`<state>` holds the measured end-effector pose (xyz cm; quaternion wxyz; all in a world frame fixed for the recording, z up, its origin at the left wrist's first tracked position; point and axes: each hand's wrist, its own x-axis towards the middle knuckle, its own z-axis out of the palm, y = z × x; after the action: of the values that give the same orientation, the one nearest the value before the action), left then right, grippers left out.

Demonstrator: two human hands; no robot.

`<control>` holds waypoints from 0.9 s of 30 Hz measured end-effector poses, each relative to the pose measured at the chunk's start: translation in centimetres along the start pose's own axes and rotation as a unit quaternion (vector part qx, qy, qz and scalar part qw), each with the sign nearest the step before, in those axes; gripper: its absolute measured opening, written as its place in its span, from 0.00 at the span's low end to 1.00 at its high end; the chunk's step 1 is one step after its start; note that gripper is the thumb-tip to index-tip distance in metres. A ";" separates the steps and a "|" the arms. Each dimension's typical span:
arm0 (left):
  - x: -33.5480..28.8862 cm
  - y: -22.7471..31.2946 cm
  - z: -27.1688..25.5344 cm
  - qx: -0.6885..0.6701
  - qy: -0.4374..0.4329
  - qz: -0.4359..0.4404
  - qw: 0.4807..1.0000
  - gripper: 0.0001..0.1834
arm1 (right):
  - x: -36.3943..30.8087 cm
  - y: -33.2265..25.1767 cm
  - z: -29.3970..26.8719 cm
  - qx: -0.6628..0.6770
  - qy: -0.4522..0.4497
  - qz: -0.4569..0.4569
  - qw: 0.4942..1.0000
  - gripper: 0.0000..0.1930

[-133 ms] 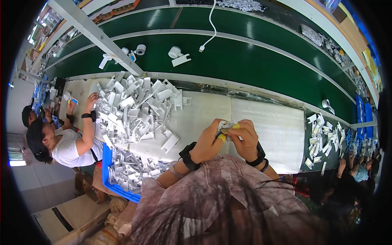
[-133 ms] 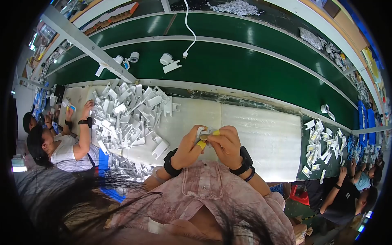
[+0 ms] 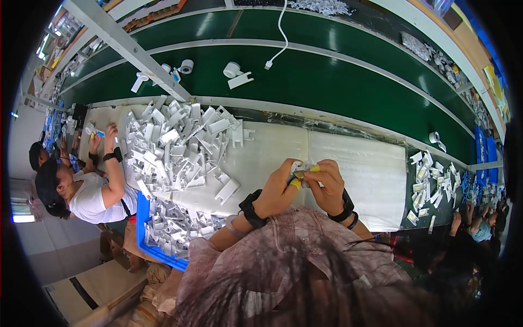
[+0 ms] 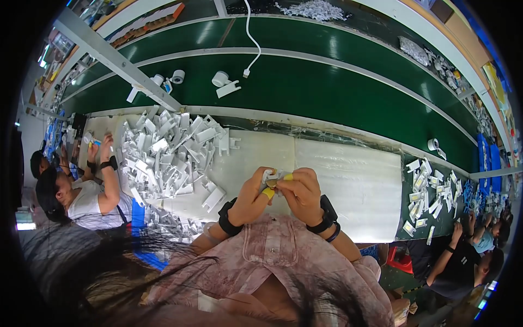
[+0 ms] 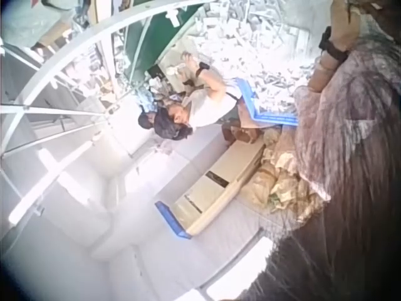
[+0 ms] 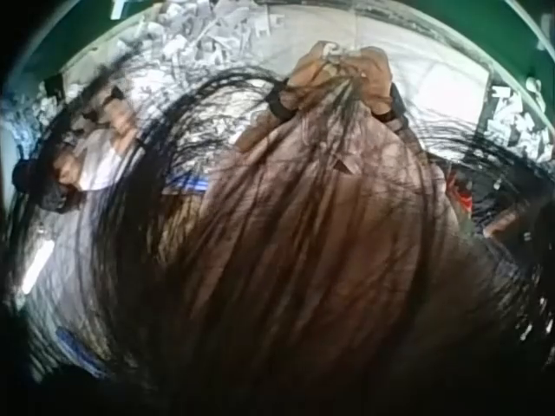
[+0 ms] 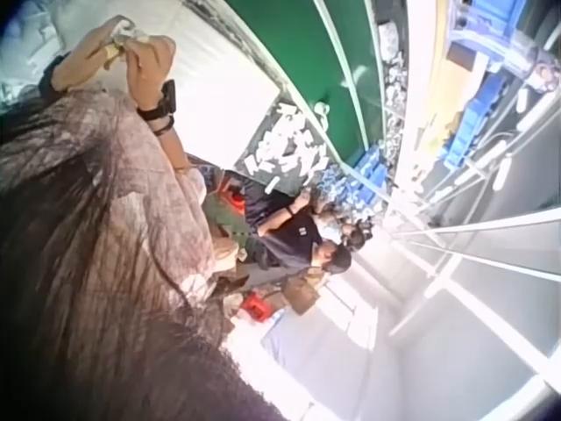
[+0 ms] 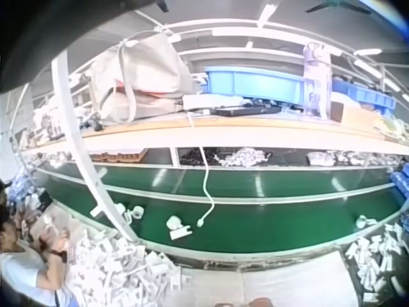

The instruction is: The person picks up a white plastic housing and a small circuit board, inserts the board into the housing, and then adds a blue battery. They snap a white fan component onto the top, fit a white plastic cover over the battery, and place the assembled fan onto the conveyor belt.

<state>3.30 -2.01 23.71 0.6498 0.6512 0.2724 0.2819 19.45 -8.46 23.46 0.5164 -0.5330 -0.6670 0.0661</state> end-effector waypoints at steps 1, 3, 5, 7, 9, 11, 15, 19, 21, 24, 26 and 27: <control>0.0 0.0 0.0 0.000 0.000 0.000 1.000 0.20 | 0.0 0.0 0.0 0.000 0.000 0.000 1.000 0.12; 0.0 0.0 -0.1 0.003 -0.004 0.003 1.000 0.20 | 0.0 0.0 0.1 -0.009 0.006 0.006 1.000 0.12; 0.0 -0.1 -0.3 0.000 -0.013 0.005 1.000 0.20 | 0.2 -0.1 0.2 -0.009 0.007 0.013 1.000 0.13; 0.1 -0.3 -0.4 -0.003 -0.023 0.008 1.000 0.21 | 0.3 -0.3 0.1 -0.010 0.007 0.020 1.000 0.13; 0.1 -0.5 -0.5 0.062 -0.016 0.118 0.991 0.22 | 0.3 -0.3 0.2 0.002 0.004 0.027 1.000 0.13; 0.2 -0.8 -0.3 0.073 -0.004 0.132 0.989 0.22 | 0.5 -0.4 0.2 0.002 0.003 0.025 1.000 0.13; -0.3 0.3 -0.2 0.018 -0.006 -0.023 1.000 0.23 | 0.4 -0.3 0.3 -0.006 0.006 0.019 1.000 0.14; -0.5 0.1 -0.1 0.018 -0.007 -0.034 0.999 0.22 | 0.3 -0.3 0.1 -0.011 -0.002 0.015 1.000 0.14; -0.5 -0.2 -0.1 0.029 -0.005 -0.033 0.999 0.21 | 0.0 -0.2 0.0 -0.021 -0.019 0.008 1.000 0.14; -0.5 0.2 -0.1 0.039 -0.006 -0.037 0.999 0.20 | -0.1 -0.3 0.0 -0.014 -0.022 0.020 0.999 0.13; -0.5 0.1 0.0 0.046 0.000 -0.036 0.998 0.19 | -0.1 -0.3 0.0 -0.017 -0.022 0.016 0.999 0.13; -0.4 0.2 0.1 0.053 0.006 -0.033 0.998 0.18 | -0.1 -0.3 -0.1 -0.022 -0.022 0.012 0.999 0.13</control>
<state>3.08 -2.38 23.86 0.6214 0.6738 0.3124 0.2495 19.33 -8.67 23.66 0.4887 -0.5509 -0.6729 0.0696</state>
